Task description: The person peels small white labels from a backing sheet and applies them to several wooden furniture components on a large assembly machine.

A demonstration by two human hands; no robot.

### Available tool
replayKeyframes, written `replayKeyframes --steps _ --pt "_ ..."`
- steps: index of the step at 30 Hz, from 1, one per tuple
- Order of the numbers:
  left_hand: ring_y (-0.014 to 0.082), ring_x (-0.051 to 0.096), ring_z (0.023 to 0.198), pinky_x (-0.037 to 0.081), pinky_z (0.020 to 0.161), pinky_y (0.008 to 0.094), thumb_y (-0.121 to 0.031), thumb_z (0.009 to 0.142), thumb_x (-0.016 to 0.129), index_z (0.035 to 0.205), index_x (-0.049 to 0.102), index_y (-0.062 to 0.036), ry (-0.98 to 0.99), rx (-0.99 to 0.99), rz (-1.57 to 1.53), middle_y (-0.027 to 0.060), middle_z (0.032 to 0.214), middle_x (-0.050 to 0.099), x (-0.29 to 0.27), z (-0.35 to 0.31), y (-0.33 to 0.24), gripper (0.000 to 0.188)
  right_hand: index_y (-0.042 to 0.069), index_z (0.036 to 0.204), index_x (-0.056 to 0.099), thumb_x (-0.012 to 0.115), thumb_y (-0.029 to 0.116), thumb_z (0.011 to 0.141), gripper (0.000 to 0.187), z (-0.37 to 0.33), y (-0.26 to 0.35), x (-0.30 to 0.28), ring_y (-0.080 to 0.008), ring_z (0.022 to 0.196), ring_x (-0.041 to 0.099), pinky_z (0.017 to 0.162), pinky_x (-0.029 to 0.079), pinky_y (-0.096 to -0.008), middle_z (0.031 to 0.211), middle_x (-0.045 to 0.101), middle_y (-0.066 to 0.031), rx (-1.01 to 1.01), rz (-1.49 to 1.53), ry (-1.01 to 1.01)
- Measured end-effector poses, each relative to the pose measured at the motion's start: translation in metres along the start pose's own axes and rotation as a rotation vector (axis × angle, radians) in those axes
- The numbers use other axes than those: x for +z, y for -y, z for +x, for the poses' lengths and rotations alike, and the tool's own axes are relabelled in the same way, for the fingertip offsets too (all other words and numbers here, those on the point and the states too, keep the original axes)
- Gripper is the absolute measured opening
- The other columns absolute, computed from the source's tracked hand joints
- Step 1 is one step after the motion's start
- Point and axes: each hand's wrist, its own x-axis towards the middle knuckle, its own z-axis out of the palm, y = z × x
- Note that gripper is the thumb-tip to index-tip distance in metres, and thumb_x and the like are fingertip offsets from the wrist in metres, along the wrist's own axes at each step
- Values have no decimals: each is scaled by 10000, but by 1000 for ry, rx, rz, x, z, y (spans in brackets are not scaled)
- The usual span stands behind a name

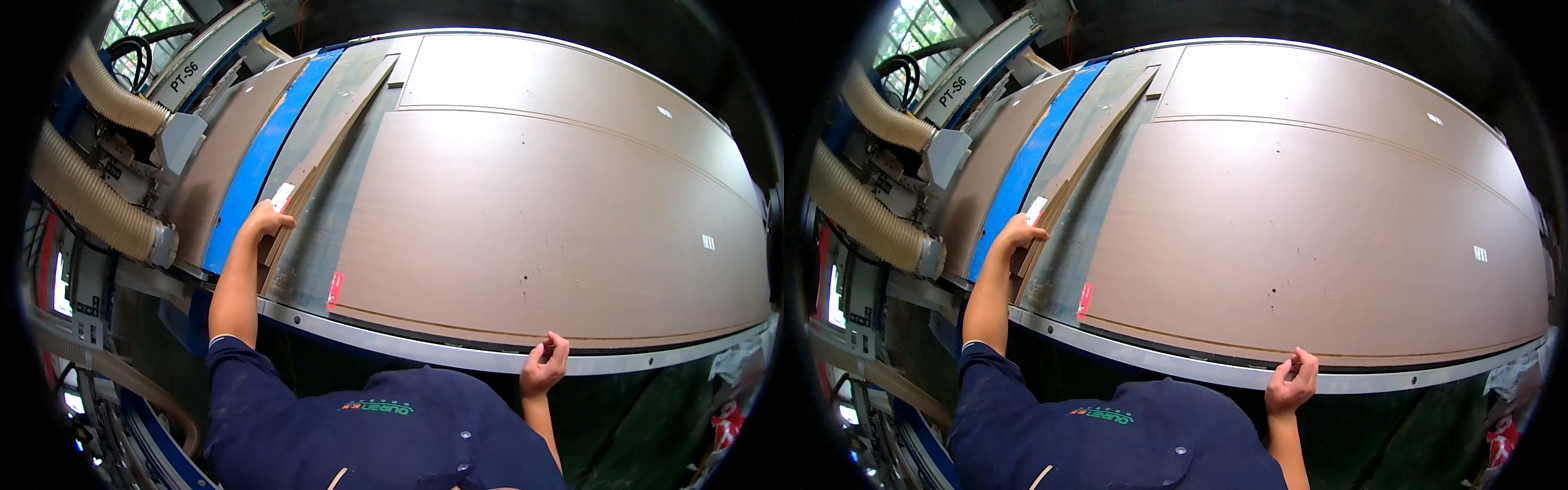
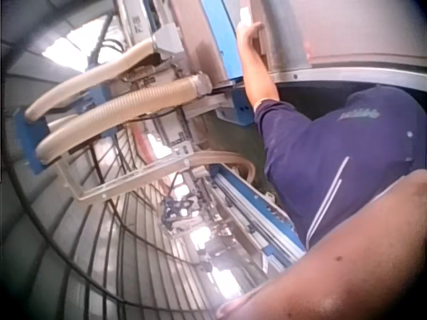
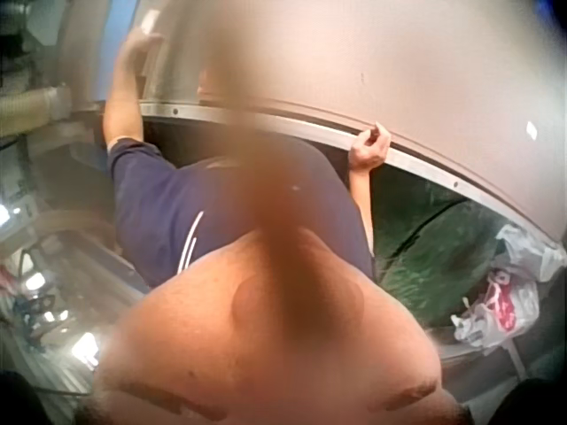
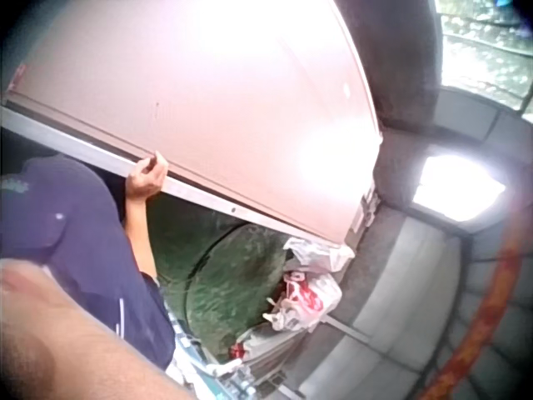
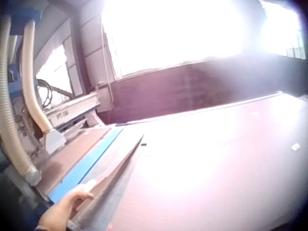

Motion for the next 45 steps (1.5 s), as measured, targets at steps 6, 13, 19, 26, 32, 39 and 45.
replayKeyframes --steps 6,13,19,26,32,39,45 --pt "235 619 596 500 571 374 -300 548 869 771 668 93 -9 -13 29 150 687 633 -2 -52 4 495 -4 1044 595 565 -39 762 285 -1 -3 -2 -246 683 566 617 487 -326 871 577 -129 -31 53 -2" --pt "292 685 745 537 666 389 -302 535 884 937 648 102 -88 -67 -46 205 824 683 11 -180 16 617 2 1064 571 580 -29 723 343 8 -2 -22 -313 863 560 789 477 -393 964 574 -156 -171 103 155" --pt "359 659 966 517 850 402 -344 530 899 1027 607 36 -117 -161 -30 241 1028 676 50 -300 36 690 2 1058 555 590 -33 709 352 16 8 -32 -339 994 515 913 431 -398 1043 539 -184 -329 283 394" --pt "388 659 964 522 835 435 -384 559 892 1016 583 1 -93 -228 -21 236 1025 679 74 -417 58 673 8 1022 587 619 -54 730 300 -20 55 -8 -328 918 556 824 477 -384 969 571 -156 -317 576 726" --pt "386 656 984 521 858 439 -392 562 890 1049 585 -1 -53 -296 -148 231 1053 678 108 -476 85 695 8 1115 573 650 64 881 253 -72 93 24 -148 859 622 811 515 -296 967 648 -86 28 750 1293" --pt "382 638 1020 516 866 450 -403 583 865 1034 566 -18 -45 -306 -149 207 1074 659 137 -508 117 664 5 1305 471 717 232 906 520 -137 118 116 -175 966 609 818 499 -281 1138 622 -79 617 758 1663" --pt "350 633 1003 523 850 449 -338 594 842 1050 564 -34 -161 -197 -102 168 1062 644 154 -503 156 614 -28 1375 405 723 266 908 636 -188 167 156 -192 972 620 825 511 -304 1140 615 -107 953 965 1649"
